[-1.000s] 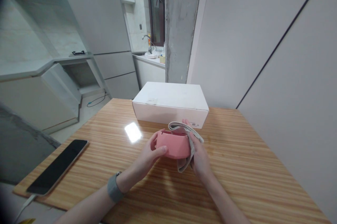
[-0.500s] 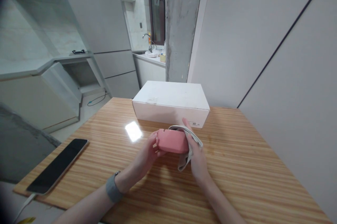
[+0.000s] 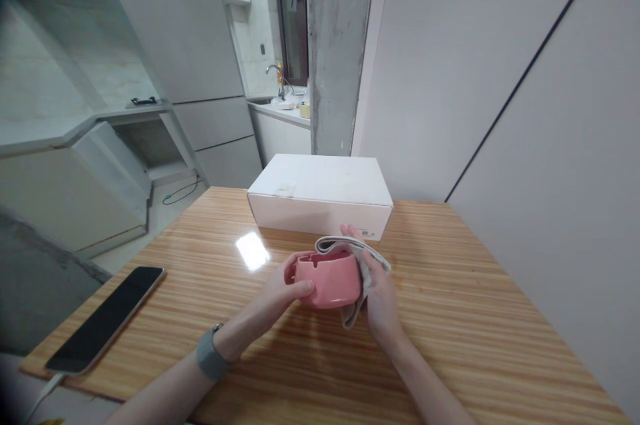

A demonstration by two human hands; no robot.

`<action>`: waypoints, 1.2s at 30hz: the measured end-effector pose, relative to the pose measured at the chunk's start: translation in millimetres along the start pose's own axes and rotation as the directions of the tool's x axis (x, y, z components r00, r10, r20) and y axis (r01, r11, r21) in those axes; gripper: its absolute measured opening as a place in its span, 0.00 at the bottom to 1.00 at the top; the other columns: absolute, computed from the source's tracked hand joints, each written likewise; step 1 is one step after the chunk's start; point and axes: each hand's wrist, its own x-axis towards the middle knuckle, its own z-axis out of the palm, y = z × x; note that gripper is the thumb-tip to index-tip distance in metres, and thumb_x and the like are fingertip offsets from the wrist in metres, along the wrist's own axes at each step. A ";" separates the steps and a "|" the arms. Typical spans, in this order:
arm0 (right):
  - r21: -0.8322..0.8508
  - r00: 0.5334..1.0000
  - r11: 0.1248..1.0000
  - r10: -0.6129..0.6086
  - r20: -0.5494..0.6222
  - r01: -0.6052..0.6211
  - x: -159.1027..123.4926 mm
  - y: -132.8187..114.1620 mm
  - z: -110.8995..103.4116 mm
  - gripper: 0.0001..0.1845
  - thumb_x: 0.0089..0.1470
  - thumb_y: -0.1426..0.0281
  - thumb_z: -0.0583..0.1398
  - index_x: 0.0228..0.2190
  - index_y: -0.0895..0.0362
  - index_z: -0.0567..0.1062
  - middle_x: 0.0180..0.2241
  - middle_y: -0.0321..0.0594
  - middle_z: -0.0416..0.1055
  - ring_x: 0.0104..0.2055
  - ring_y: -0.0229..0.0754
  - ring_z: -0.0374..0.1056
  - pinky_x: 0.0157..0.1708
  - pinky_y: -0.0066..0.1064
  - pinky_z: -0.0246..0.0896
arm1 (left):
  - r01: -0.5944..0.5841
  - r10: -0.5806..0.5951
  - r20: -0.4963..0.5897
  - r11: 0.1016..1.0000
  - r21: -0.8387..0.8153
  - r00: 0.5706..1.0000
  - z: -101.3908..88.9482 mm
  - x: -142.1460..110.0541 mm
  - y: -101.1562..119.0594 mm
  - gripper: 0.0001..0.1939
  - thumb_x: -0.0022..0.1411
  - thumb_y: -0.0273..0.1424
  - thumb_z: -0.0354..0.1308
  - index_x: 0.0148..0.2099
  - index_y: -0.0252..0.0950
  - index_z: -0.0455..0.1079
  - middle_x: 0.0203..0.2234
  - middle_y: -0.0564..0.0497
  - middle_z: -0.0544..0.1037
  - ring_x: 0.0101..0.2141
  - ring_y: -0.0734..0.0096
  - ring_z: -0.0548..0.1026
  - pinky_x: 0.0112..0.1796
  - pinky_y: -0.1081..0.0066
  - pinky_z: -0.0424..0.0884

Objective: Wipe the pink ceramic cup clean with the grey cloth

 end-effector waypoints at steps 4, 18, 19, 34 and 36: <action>0.007 0.999 1.000 0.003 -0.041 -0.003 2.3 3.5 -0.3 0.18 0.56 0.58 0.57 0.45 0.49 0.78 0.56 0.34 0.70 0.66 0.48 0.53 0.67 0.46 0.40 | -0.127 0.129 -0.051 0.991 0.050 0.990 11.4 -6.2 4.6 0.43 0.35 0.31 0.76 0.55 0.39 0.64 0.50 0.39 0.73 0.49 0.51 0.71 0.48 0.58 0.68; -0.112 0.993 0.987 -0.117 0.026 0.119 -5.5 -0.7 3.6 0.24 0.59 0.55 0.53 0.54 0.47 0.72 0.60 0.30 0.64 0.68 0.47 0.47 0.68 0.42 0.33 | 0.215 -0.142 0.254 0.933 -0.289 0.957 2.9 -6.9 1.9 0.25 0.57 0.44 0.62 0.53 0.36 0.70 0.48 0.43 0.76 0.46 0.59 0.74 0.45 0.64 0.70; -0.105 0.992 0.986 -0.126 0.031 0.129 -5.6 -1.1 2.9 0.24 0.59 0.55 0.53 0.54 0.47 0.72 0.60 0.29 0.64 0.68 0.47 0.47 0.68 0.41 0.33 | 0.243 -0.160 0.287 0.929 -0.280 0.944 2.4 -7.9 2.1 0.25 0.58 0.44 0.61 0.53 0.36 0.71 0.47 0.43 0.76 0.45 0.60 0.74 0.44 0.64 0.70; -0.442 0.971 0.872 -0.136 0.197 0.212 -14.0 -2.2 0.7 0.28 0.61 0.56 0.53 0.60 0.50 0.64 0.59 0.37 0.67 0.64 0.51 0.55 0.66 0.46 0.43 | 0.086 -0.074 0.220 0.995 -0.045 0.973 4.0 -5.9 1.7 0.42 0.43 0.39 0.72 0.60 0.37 0.63 0.50 0.42 0.72 0.50 0.53 0.70 0.49 0.60 0.64; -0.491 0.942 0.811 -0.208 0.265 0.317 -15.6 2.0 -3.5 0.28 0.63 0.58 0.51 0.62 0.48 0.60 0.61 0.37 0.63 0.66 0.49 0.51 0.66 0.46 0.41 | 0.103 -0.087 0.223 0.993 -0.059 0.971 4.6 -6.8 1.2 0.43 0.44 0.40 0.71 0.61 0.37 0.62 0.48 0.41 0.73 0.49 0.53 0.71 0.49 0.60 0.64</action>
